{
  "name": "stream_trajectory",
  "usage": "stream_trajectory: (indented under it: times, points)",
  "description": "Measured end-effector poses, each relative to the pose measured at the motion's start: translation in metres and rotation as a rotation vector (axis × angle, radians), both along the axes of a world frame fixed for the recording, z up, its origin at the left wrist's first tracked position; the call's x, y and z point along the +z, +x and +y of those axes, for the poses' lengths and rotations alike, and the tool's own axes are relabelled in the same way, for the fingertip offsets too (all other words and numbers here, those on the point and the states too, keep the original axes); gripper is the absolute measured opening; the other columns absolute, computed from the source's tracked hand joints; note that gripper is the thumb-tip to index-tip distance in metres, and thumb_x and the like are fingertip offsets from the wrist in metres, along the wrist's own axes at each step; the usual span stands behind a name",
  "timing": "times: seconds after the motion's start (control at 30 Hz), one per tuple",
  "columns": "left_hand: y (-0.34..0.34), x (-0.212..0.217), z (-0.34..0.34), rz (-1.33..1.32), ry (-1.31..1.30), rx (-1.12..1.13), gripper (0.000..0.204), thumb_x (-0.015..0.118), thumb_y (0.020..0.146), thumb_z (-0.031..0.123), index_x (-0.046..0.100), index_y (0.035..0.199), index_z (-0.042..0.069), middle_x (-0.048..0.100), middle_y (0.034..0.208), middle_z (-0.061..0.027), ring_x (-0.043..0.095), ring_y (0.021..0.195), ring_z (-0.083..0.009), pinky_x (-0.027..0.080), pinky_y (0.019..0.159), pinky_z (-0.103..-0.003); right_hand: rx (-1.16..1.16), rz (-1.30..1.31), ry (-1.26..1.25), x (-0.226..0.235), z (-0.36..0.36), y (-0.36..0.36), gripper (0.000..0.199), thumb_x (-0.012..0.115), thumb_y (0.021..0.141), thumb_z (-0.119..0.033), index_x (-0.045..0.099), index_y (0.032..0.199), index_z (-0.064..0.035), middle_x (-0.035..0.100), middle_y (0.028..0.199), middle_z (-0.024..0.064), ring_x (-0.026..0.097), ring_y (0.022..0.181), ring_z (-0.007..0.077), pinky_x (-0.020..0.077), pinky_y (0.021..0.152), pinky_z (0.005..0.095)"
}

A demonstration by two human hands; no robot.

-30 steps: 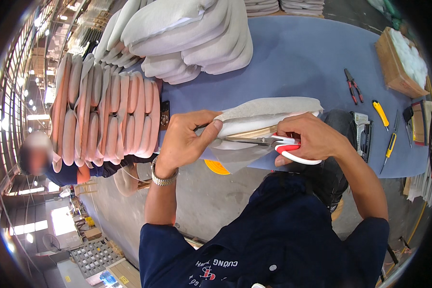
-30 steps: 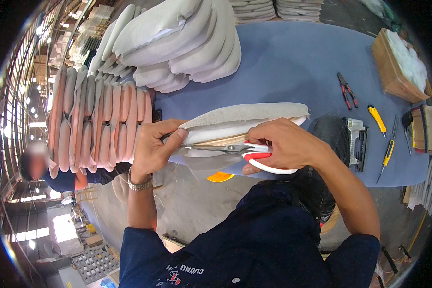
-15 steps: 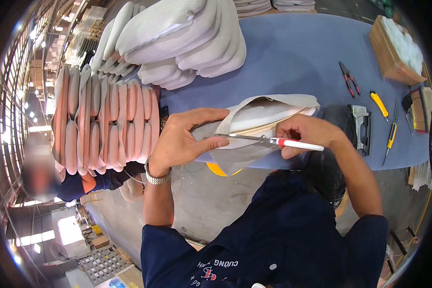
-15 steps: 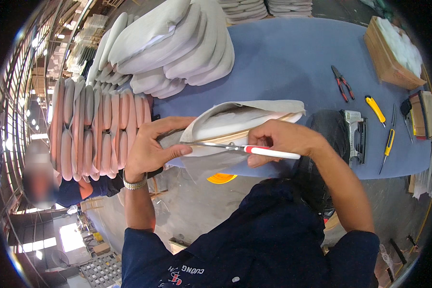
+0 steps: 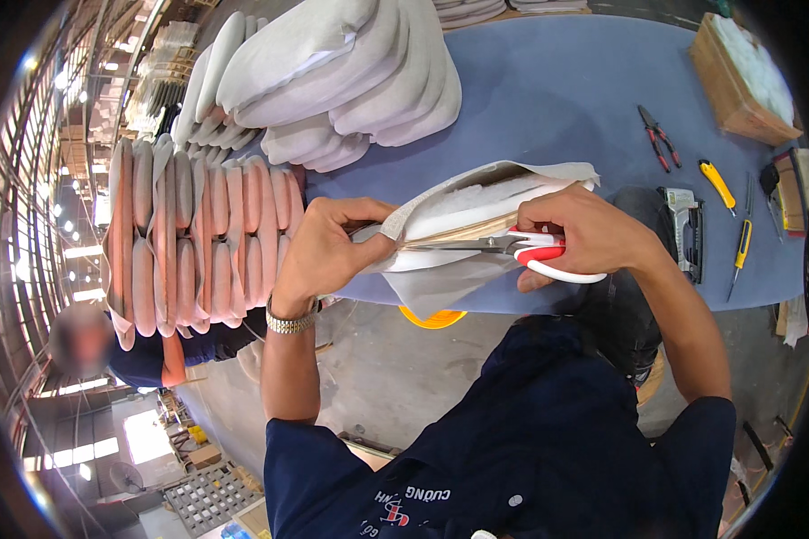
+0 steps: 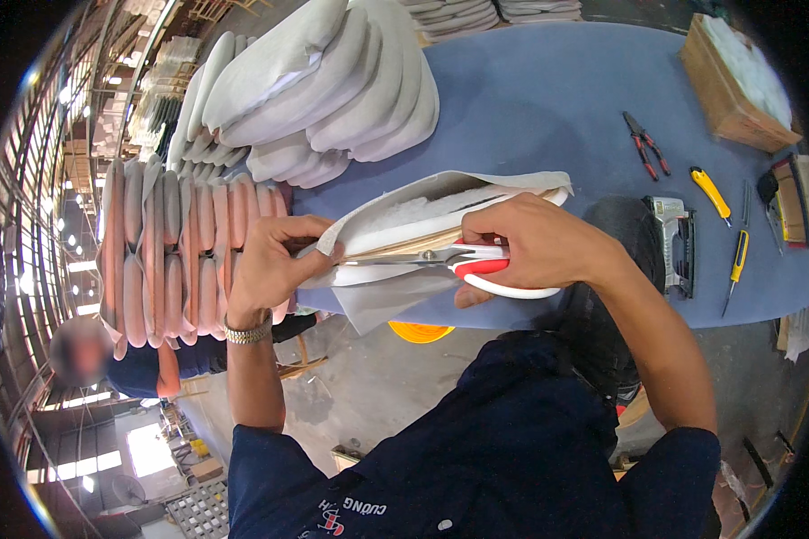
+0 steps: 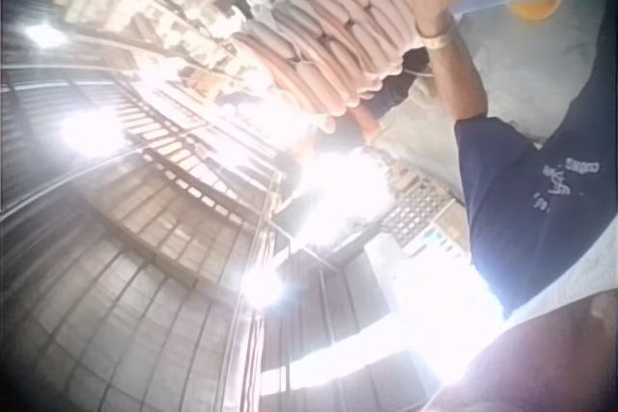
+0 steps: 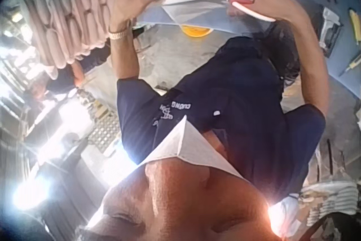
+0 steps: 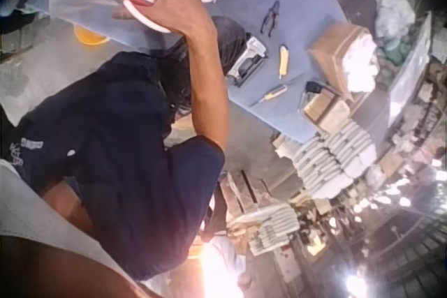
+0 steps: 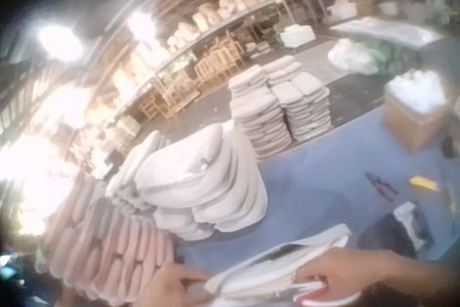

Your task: The person works at a table in a workshop, handling a white cushion cover. They use scissors to trim excess fabric and a staple gun to secure the cover onto a cushion insert. The person repeatedly adjusts the fabric and staples the edges to complete the assembly.

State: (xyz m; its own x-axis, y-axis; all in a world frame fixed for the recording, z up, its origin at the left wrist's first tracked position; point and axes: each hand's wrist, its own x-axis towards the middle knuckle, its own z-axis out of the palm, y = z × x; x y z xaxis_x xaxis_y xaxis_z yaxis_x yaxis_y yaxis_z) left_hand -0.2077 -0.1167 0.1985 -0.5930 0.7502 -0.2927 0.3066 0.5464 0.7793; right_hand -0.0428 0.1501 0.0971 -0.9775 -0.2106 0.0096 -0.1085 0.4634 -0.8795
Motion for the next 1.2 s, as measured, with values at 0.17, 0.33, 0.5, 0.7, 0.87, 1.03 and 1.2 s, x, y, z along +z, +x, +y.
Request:
stream_trajectory:
  times: [0.17,0.33,0.5,0.7,0.87,1.03,1.2]
  points:
    - [-0.001,0.003,0.002,-0.047,-0.020,0.039,0.022,0.073,0.087,0.003,0.076,0.106,-0.008,0.078,0.095,-0.0089,0.067,0.087,-0.0101,0.055,0.088,-0.028,0.018,0.035,0.053,-0.002,-0.005,-0.011,0.062,0.090,0.070,-0.058,0.062,0.079,-0.0033,0.058,0.068,0.0097,0.053,0.064,0.0260,0.0384,0.060,0.0400]
    - [-0.006,0.002,0.002,-0.048,-0.014,0.032,0.021,0.075,0.087,0.005,0.077,0.105,-0.007,0.078,0.093,-0.0080,0.067,0.087,-0.0099,0.055,0.086,-0.028,-0.007,0.132,0.068,-0.012,-0.009,-0.018,0.064,0.090,0.068,-0.059,0.059,0.076,-0.0033,0.056,0.067,0.0095,0.052,0.064,0.0261,0.0381,0.060,0.0400]
    - [-0.011,-0.002,-0.002,-0.081,0.015,0.017,0.016,0.078,0.087,0.000,0.077,0.101,-0.006,0.076,0.092,-0.0052,0.068,0.084,-0.0087,0.054,0.080,-0.025,-0.014,0.059,0.074,-0.012,-0.006,-0.018,0.064,0.091,0.068,-0.058,0.058,0.077,-0.0030,0.056,0.069,0.0099,0.051,0.065,0.0265,0.0383,0.061,0.0402]
    - [-0.013,-0.001,0.002,-0.105,0.023,-0.007,0.015,0.078,0.087,0.000,0.076,0.100,-0.006,0.076,0.093,-0.0053,0.067,0.084,-0.0087,0.054,0.082,-0.025,-0.001,0.064,0.032,-0.011,-0.009,-0.023,0.060,0.094,0.066,-0.049,0.057,0.080,-0.0037,0.055,0.071,0.0090,0.050,0.067,0.0258,0.0395,0.063,0.0394]
    - [-0.013,0.001,0.004,-0.105,0.027,-0.014,0.015,0.077,0.087,-0.001,0.076,0.101,-0.007,0.076,0.096,-0.0056,0.067,0.086,-0.0092,0.054,0.083,-0.026,0.018,0.096,0.040,-0.011,-0.010,-0.027,0.065,0.089,0.069,-0.059,0.058,0.078,-0.0020,0.057,0.072,0.0117,0.051,0.067,0.0286,0.0388,0.063,0.0412]
    - [-0.008,0.004,0.008,-0.094,0.018,-0.029,0.018,0.077,0.086,-0.001,0.075,0.103,-0.007,0.075,0.097,-0.0063,0.067,0.087,-0.0096,0.054,0.083,-0.026,0.048,0.076,0.011,-0.001,-0.014,-0.030,0.070,0.087,0.068,-0.064,0.059,0.077,-0.0005,0.059,0.075,0.0144,0.056,0.071,0.0313,0.0423,0.067,0.0417]
    - [-0.010,0.006,0.013,-0.085,-0.012,-0.040,0.021,0.074,0.085,0.002,0.076,0.104,-0.006,0.076,0.096,-0.0066,0.067,0.086,-0.0092,0.054,0.081,-0.026,0.028,0.023,0.147,0.013,-0.015,-0.030,0.070,0.086,0.068,-0.064,0.061,0.077,-0.0003,0.061,0.073,0.0157,0.059,0.070,0.0338,0.0441,0.066,0.0431]
